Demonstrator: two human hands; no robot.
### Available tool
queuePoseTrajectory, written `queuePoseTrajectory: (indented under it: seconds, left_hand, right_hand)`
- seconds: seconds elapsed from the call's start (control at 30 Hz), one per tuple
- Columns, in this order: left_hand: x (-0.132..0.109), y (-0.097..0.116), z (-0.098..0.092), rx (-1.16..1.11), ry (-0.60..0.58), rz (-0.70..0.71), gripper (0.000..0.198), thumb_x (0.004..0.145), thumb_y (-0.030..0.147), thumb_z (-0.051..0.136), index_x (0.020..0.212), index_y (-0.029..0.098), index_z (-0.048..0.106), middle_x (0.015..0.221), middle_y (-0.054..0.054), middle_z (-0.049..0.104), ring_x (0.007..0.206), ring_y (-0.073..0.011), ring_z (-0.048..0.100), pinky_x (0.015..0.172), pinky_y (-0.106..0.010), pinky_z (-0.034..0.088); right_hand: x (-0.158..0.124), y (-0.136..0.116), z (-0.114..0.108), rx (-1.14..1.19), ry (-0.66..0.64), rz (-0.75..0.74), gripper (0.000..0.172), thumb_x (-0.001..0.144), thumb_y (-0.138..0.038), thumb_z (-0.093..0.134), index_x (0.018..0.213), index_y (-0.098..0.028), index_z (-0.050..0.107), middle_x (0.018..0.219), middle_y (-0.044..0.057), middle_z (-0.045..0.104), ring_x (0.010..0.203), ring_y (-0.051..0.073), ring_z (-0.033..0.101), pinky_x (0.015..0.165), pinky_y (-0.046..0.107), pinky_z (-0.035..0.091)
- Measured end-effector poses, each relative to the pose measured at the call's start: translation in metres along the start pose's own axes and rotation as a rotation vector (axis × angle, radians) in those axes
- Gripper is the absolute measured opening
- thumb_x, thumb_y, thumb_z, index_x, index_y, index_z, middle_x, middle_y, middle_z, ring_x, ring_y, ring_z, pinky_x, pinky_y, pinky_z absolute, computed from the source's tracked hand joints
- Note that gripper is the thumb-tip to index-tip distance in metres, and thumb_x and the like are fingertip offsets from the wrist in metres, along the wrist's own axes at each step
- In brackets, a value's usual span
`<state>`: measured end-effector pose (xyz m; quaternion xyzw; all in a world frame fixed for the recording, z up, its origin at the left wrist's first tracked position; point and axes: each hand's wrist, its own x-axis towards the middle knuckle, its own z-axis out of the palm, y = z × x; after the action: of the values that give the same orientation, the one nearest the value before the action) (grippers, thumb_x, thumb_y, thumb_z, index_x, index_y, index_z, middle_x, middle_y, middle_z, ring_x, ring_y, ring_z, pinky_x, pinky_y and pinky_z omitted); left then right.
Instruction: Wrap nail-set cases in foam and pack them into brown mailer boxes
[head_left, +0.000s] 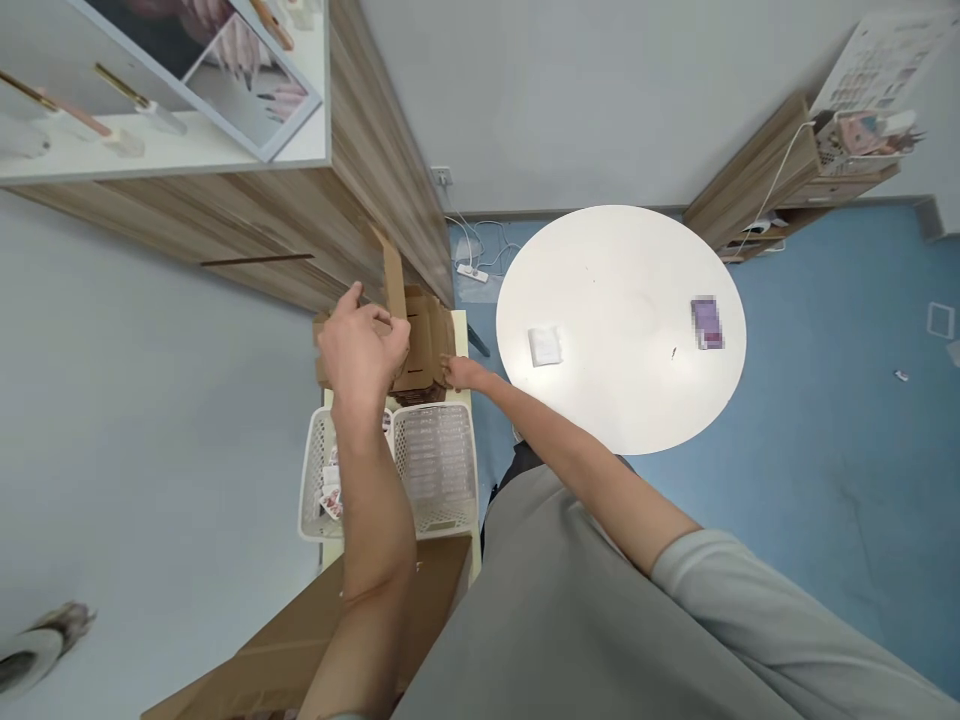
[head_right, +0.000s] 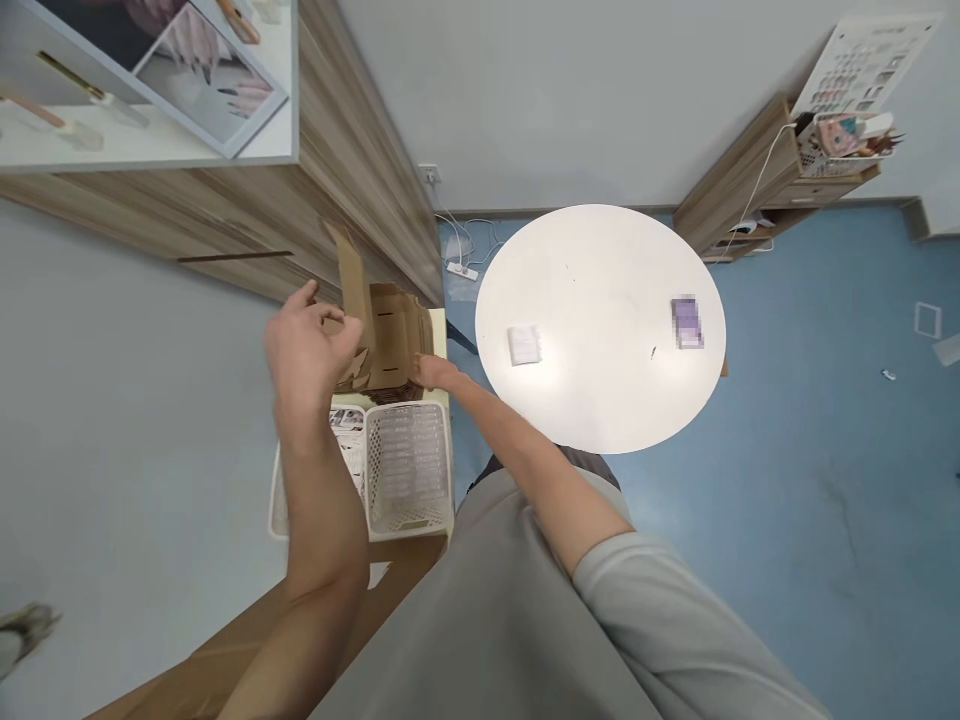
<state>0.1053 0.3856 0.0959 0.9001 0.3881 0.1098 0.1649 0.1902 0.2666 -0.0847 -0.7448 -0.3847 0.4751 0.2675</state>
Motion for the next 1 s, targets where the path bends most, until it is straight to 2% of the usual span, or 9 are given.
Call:
queuePoseTrajectory:
  seconds: [0.1,0.23,0.4,0.57,0.67,0.77,0.87,0.93,1.0]
  left_hand:
    - [-0.011,0.036,0.002,-0.082,0.014,0.077,0.023,0.089,0.029,0.068,0.106,0.025,0.082,0.176,-0.005,0.055,0.139,-0.0331,0.071,0.121,-0.046,0.056]
    - [-0.029,0.093,0.042,-0.12,-0.075,0.189,0.023,0.099,0.029,0.062,0.113,0.023,0.079,0.186,-0.006,0.04,0.146,-0.0337,0.066,0.115,-0.043,0.058]
    - [-0.06,0.177,0.13,-0.11,-0.25,0.345,0.035,0.112,0.027,0.046,0.13,0.021,0.075,0.19,-0.009,0.03,0.154,-0.036,0.058,0.116,-0.043,0.056]
    - [-0.104,0.237,0.234,-0.016,-0.508,0.557,0.044,0.109,0.013,0.041,0.13,0.013,0.079,0.187,-0.015,0.034,0.142,-0.0372,0.068,0.109,-0.047,0.062]
    - [-0.138,0.25,0.283,0.093,-0.684,0.667,0.046,0.102,0.004,0.043,0.125,0.007,0.082,0.185,-0.022,0.035,0.146,-0.0435,0.065,0.102,-0.05,0.067]
    - [-0.176,0.247,0.316,0.198,-0.815,0.748,0.048,0.096,0.0,0.046,0.124,0.007,0.084,0.182,-0.026,0.04,0.146,-0.0459,0.066,0.095,-0.052,0.07]
    - [-0.209,0.235,0.334,0.267,-0.896,0.732,0.053,0.094,-0.001,0.047,0.132,0.006,0.083,0.175,-0.031,0.047,0.138,-0.0452,0.072,0.093,-0.054,0.07]
    - [-0.225,0.226,0.341,0.264,-0.895,0.672,0.057,0.095,-0.002,0.046,0.141,0.005,0.079,0.173,-0.033,0.05,0.14,-0.0443,0.071,0.098,-0.055,0.068]
    - [-0.237,0.221,0.345,0.227,-0.861,0.613,0.06,0.097,-0.003,0.044,0.148,0.006,0.075,0.173,-0.031,0.049,0.147,-0.0427,0.066,0.107,-0.056,0.064]
  right_hand:
    - [-0.042,0.025,-0.017,0.121,0.064,-0.018,0.056,0.115,-0.022,0.043,0.169,-0.023,0.059,0.181,0.009,0.047,0.067,0.01,0.078,0.103,0.033,0.068]
    - [-0.133,0.086,-0.048,0.261,0.165,0.058,0.06,0.115,-0.03,0.042,0.173,-0.031,0.054,0.183,0.004,0.043,0.07,0.013,0.076,0.098,0.042,0.072]
    - [-0.249,0.162,-0.088,0.364,0.399,0.197,0.058,0.114,-0.037,0.042,0.171,-0.036,0.057,0.182,0.002,0.043,0.065,0.013,0.072,0.107,0.048,0.069]
    - [-0.323,0.212,-0.121,0.433,0.607,0.301,0.062,0.113,-0.047,0.042,0.172,-0.036,0.056,0.183,0.003,0.042,0.068,0.016,0.072,0.098,0.047,0.072]
    - [-0.347,0.239,-0.136,0.468,0.707,0.355,0.065,0.112,-0.049,0.039,0.174,-0.034,0.052,0.182,0.007,0.046,0.07,0.015,0.072,0.096,0.044,0.071]
    - [-0.358,0.267,-0.149,0.461,0.735,0.399,0.07,0.113,-0.051,0.036,0.178,-0.027,0.046,0.172,0.014,0.059,0.077,0.017,0.075,0.096,0.042,0.07]
    - [-0.349,0.292,-0.163,0.428,0.698,0.436,0.072,0.114,-0.049,0.035,0.178,-0.017,0.044,0.163,0.019,0.067,0.091,0.023,0.08,0.097,0.044,0.07]
    - [-0.333,0.307,-0.171,0.376,0.652,0.464,0.068,0.115,-0.044,0.036,0.176,-0.015,0.046,0.156,0.019,0.072,0.097,0.026,0.082,0.099,0.046,0.069]
    - [-0.311,0.321,-0.177,0.268,0.574,0.494,0.062,0.116,-0.041,0.036,0.17,-0.016,0.051,0.138,0.018,0.08,0.103,0.03,0.082,0.101,0.049,0.068]
